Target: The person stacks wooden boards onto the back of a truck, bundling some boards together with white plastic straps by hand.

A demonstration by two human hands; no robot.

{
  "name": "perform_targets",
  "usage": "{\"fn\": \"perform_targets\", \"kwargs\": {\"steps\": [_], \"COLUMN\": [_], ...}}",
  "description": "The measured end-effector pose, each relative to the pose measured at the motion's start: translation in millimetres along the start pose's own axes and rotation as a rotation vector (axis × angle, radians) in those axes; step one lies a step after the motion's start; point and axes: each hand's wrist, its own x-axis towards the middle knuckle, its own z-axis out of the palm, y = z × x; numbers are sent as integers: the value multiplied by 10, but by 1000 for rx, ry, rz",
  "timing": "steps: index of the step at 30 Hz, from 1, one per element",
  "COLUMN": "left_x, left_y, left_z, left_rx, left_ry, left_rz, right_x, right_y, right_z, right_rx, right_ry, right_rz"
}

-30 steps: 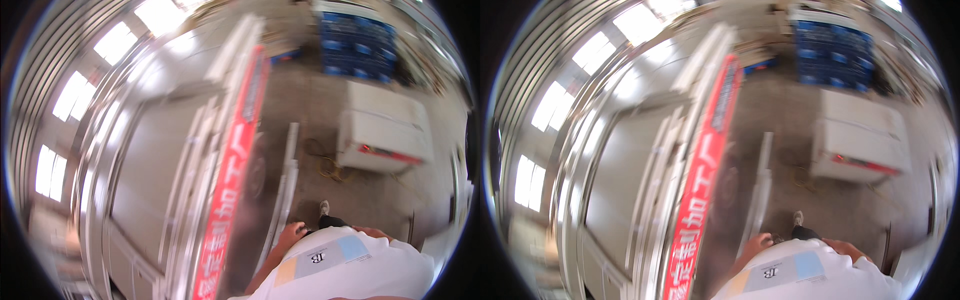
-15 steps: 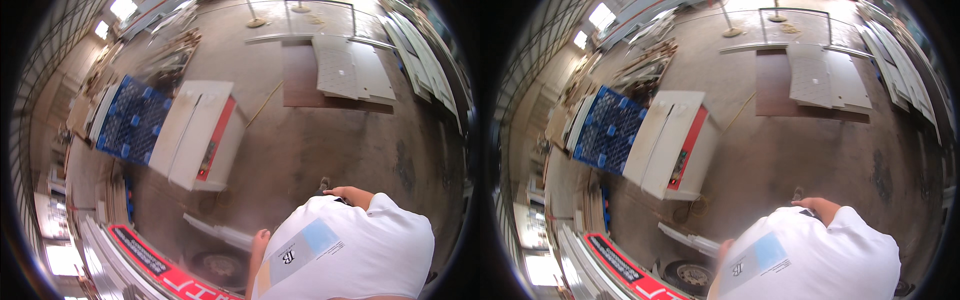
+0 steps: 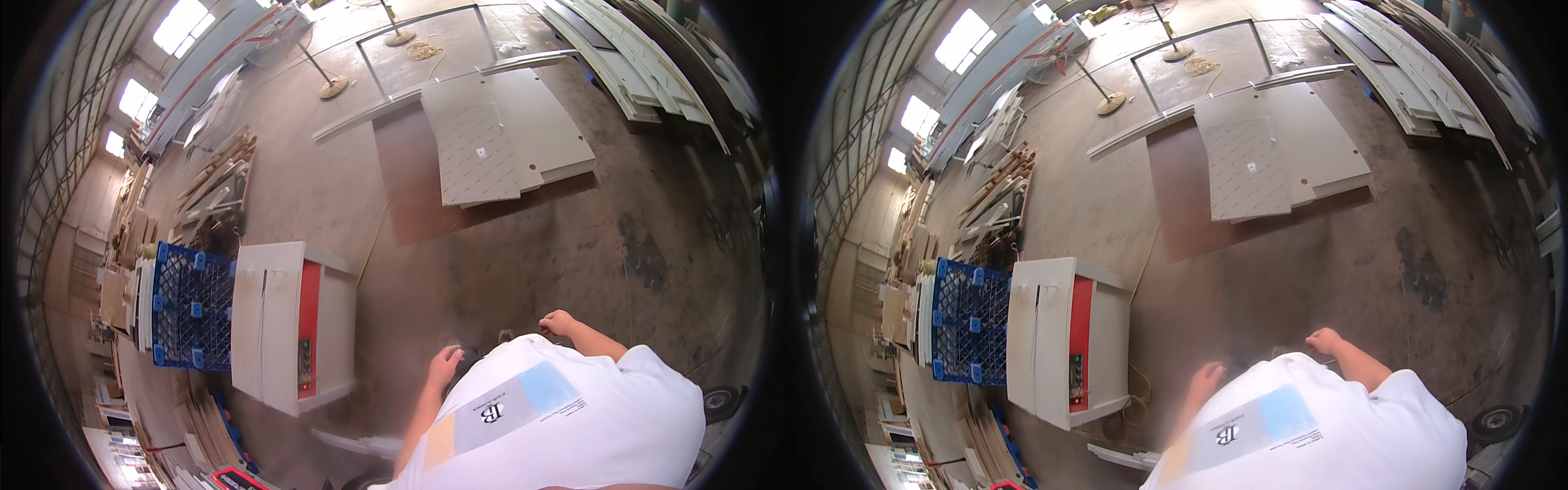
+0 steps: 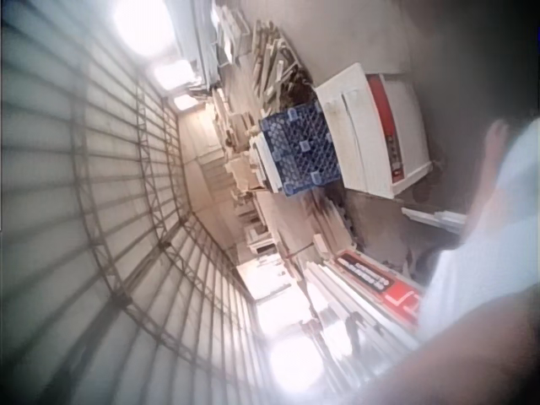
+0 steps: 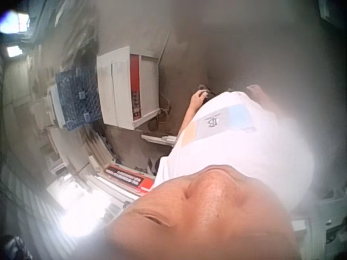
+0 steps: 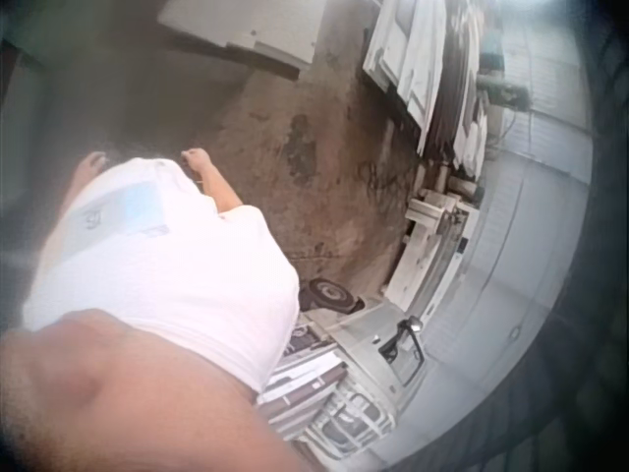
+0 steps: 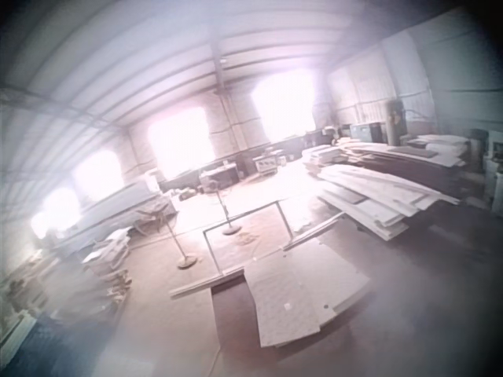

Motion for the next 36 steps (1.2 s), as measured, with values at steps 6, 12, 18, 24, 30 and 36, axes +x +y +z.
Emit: {"fn": "perform_targets", "kwargs": {"steps": [6,12,18,24,30,36], "left_x": [1541,4066,6022,7152,6908,5862], "left_y": [385,112,365,1061,1358,1233], "left_z": [-210,-337,-263,-36,-25,-550], "left_rx": [43,-264,282,394,42,38], "left_ry": [-149,-284,-19,11,87,71], "left_rz": [-131,-260,-190,-203,-202,-296], "right_x": [82,131,604,1712,3196,4176], "right_y": [130,89,-460,-2377,-2800,-2553], "right_z": [-244,-534,-961,-1919,-2260,-2062], "right_rx": [-125,78,345,519,103,410], "right_ry": [289,307,255,430,545,555], "right_rz": [-101,311,469,216,136,377]}}
